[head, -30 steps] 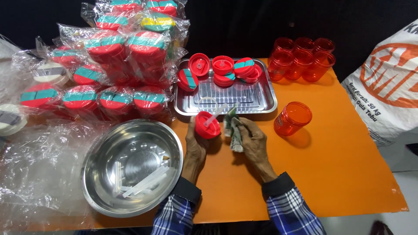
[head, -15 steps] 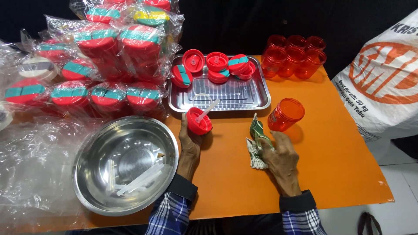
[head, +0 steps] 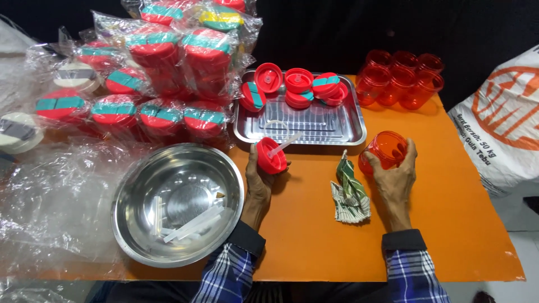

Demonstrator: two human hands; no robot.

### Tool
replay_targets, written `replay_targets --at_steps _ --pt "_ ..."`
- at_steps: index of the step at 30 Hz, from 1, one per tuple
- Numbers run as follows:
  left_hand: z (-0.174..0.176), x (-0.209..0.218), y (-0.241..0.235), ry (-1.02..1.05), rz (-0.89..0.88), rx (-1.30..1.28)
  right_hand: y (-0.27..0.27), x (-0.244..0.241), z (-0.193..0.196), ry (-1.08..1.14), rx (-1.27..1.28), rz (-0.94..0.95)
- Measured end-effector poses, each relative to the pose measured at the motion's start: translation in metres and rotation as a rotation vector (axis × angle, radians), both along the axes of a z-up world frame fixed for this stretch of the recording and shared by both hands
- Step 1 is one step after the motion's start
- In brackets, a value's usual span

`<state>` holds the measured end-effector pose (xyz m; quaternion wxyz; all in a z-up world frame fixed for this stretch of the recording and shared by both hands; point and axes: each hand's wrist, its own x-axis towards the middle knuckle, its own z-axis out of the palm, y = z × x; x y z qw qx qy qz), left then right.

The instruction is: The person is assembling red plastic containers by wiping the components with a cloth, placing a small white strip inside the lid, and then snapping the lid onto the cup.

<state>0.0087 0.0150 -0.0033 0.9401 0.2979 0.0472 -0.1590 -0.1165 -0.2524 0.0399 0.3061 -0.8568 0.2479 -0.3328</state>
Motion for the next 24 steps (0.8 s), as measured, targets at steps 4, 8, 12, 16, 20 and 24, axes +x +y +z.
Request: replay_targets --at_steps 4,8,12,16,20,24 --pt "-0.011 0.004 -0.002 0.019 -0.001 -0.011 -0.002 0.004 -0.015 -0.187 -0.114 0.000" --pt "-0.010 0.003 -0.005 -0.036 -0.004 -0.042 0.037 0.003 0.006 -0.316 -0.092 0.066" --pt "-0.004 -0.003 -0.002 -0.122 0.029 -0.002 0.080 0.008 0.011 -0.344 0.018 0.195" --pt "0.010 -0.007 0.006 -0.258 0.159 0.058 0.105 0.023 -0.002 -0.332 0.073 0.259" --pt "-0.010 0.011 0.011 -0.425 0.322 0.155 0.120 0.048 -0.033 -0.280 0.084 0.302" --pt "0.080 -0.026 0.029 -0.623 0.361 0.359 0.139 0.064 -0.056 -0.248 0.019 0.333"
